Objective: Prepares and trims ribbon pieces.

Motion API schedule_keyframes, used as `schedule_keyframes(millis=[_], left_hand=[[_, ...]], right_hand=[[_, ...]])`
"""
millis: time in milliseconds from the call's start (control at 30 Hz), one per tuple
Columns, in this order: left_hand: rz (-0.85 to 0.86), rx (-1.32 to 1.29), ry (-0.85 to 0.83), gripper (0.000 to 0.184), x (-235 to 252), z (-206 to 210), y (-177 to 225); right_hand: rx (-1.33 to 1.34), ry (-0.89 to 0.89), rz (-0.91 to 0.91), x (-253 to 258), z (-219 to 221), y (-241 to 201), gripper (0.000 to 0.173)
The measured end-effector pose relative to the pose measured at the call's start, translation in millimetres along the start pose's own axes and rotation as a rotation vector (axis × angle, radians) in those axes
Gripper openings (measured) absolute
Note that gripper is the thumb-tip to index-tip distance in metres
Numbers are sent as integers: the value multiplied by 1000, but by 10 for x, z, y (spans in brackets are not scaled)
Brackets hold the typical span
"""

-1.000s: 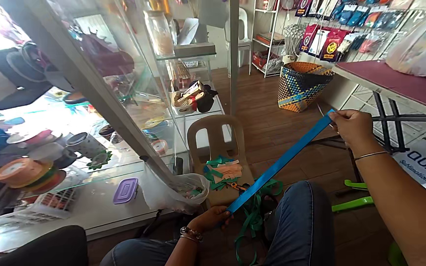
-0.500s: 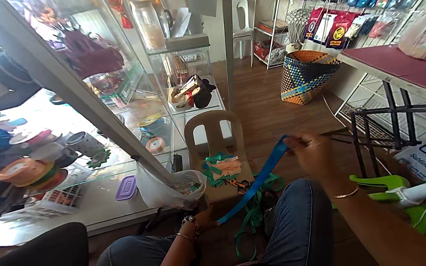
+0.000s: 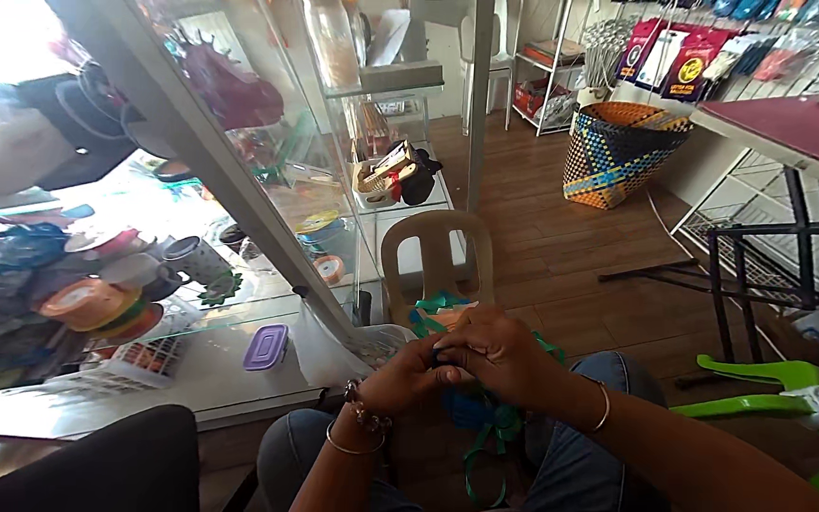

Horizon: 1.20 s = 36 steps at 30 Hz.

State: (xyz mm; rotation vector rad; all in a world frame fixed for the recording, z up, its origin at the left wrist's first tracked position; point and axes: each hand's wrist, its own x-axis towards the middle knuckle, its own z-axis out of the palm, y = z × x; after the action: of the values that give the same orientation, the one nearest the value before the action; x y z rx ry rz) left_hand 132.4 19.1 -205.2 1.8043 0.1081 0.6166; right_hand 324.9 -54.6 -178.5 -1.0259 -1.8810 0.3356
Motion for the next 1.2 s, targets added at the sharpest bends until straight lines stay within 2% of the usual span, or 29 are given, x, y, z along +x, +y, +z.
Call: schedule_keyframes(millis=[67,200,300,367,433,500,600,700,800,967,1100,1200], left_hand=[[20,-75,-5,26,42,-78,3],[-8,-243,10,30,31,-187,-37],[-117,-388,155,29,-26,-188,-40],[-180,-436,267,26,-57,-206,-35],[-188,-483,355,25,-101,-261,-40],[-171,-543,470,26,-143,-311,-33],[-123,-564,642,28,-183,-367,-57],[-103,-540,756,31,-191,-413,-108],[-115,-551,770,29,-191,-442,-121],[-121,-577,735,26,-175,-481,-160],[-125,-592,733,25,-159,-522,-185],[-146,-598,737,26,-139,-534,-184]], right_hand=[[49,0,27,123,-28,-1,25],[129,31,57,328,-8,51,20],[214,14,120,489,68,153,17],[400,-70,202,626,128,284,15],[614,-207,306,775,210,547,26],[654,-296,473,892,359,953,46],[336,-237,770,829,819,1728,45],[28,-368,947,578,1250,2266,37],[-135,-464,996,432,1572,2399,32],[-338,-542,981,396,1914,2514,42],[-391,-549,975,409,1972,2511,41],[-314,-527,988,465,1869,2463,42]])
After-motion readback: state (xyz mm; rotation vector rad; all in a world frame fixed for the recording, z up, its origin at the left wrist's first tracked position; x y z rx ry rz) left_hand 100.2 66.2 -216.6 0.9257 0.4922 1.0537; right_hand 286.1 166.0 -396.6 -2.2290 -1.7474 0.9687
